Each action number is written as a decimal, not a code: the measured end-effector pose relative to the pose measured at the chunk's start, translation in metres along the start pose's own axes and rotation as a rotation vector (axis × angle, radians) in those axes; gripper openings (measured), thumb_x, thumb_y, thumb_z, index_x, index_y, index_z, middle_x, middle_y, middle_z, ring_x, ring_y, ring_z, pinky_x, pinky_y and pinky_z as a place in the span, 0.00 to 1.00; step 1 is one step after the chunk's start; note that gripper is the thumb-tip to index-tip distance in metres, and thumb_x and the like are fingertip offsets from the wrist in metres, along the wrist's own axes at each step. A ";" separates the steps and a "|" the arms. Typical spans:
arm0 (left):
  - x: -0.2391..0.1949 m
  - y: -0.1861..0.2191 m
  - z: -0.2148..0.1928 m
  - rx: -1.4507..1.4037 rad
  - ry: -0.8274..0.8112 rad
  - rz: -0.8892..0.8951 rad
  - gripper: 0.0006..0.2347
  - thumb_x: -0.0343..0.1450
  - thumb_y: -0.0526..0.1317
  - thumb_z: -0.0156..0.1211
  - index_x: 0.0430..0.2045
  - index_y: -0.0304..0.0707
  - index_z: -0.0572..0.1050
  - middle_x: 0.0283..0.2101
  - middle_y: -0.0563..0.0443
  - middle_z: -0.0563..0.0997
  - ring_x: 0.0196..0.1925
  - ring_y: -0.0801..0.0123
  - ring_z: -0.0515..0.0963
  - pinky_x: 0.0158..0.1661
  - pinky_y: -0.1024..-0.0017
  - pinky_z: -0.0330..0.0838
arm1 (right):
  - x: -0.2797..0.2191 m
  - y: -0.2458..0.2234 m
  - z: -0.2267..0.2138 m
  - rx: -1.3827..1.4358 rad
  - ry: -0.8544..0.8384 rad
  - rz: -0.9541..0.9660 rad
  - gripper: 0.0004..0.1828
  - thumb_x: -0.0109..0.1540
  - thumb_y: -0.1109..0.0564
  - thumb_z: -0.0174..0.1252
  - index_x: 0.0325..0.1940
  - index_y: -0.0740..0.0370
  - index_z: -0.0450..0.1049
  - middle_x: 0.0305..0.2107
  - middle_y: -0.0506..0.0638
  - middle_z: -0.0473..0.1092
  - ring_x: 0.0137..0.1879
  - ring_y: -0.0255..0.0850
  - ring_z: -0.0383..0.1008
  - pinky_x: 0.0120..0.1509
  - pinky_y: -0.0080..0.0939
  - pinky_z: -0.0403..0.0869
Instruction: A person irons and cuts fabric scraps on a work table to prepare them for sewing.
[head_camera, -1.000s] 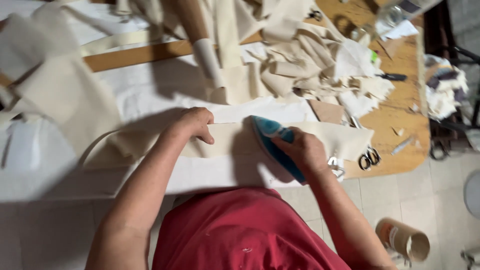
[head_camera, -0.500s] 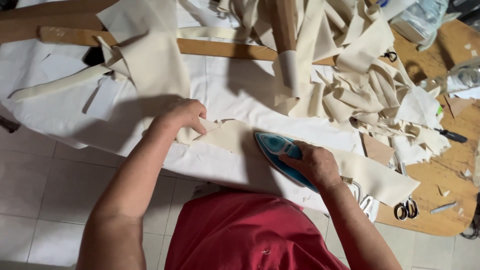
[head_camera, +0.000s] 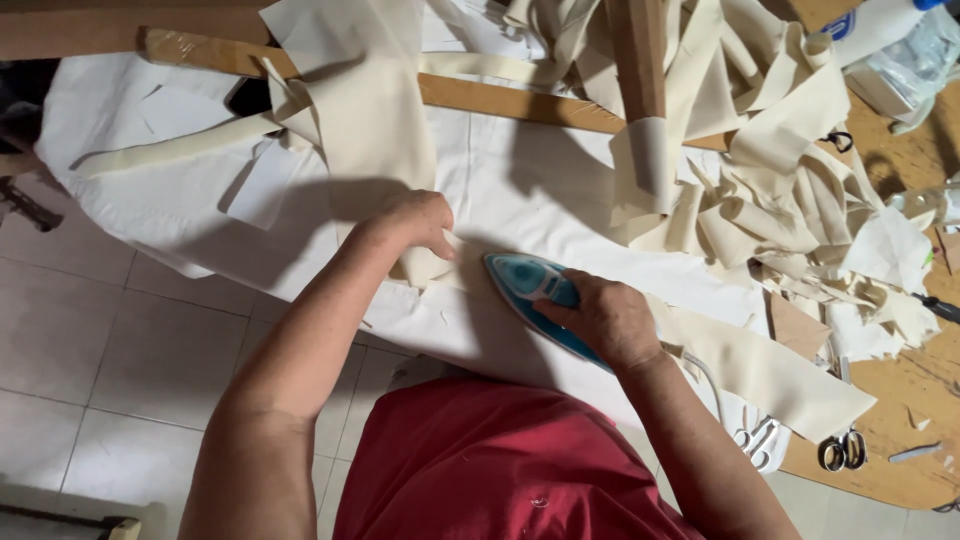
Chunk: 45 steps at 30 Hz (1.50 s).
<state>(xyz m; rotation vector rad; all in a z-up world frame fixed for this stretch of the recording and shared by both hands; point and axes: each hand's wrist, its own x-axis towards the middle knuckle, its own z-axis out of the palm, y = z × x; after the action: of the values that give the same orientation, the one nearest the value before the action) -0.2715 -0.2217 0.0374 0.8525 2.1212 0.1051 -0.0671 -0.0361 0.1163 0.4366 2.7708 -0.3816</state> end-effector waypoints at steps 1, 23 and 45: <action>-0.002 -0.002 -0.001 -0.004 0.000 -0.003 0.17 0.52 0.54 0.63 0.31 0.53 0.79 0.36 0.50 0.80 0.45 0.59 0.77 0.42 0.64 0.70 | -0.001 -0.003 -0.006 -0.001 -0.002 -0.004 0.30 0.47 0.32 0.58 0.47 0.49 0.71 0.31 0.46 0.74 0.39 0.45 0.75 0.42 0.47 0.74; -0.043 -0.081 -0.028 -0.055 0.156 0.048 0.12 0.51 0.51 0.68 0.23 0.55 0.79 0.30 0.58 0.81 0.40 0.63 0.78 0.41 0.67 0.69 | -0.012 -0.021 0.000 -0.041 0.031 -0.133 0.29 0.47 0.34 0.59 0.46 0.50 0.72 0.31 0.47 0.75 0.38 0.46 0.75 0.41 0.48 0.74; -0.108 0.011 0.102 -1.348 0.538 -0.217 0.23 0.62 0.49 0.59 0.39 0.24 0.68 0.15 0.43 0.76 0.09 0.68 0.73 0.11 0.78 0.63 | 0.039 -0.057 -0.001 -0.086 0.045 -0.029 0.30 0.47 0.30 0.57 0.46 0.48 0.72 0.29 0.45 0.74 0.37 0.46 0.75 0.43 0.47 0.73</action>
<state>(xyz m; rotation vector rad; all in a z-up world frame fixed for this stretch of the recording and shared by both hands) -0.1450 -0.2999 0.0469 -0.2546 1.9417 1.5630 -0.1221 -0.0784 0.1156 0.3899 2.8274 -0.2616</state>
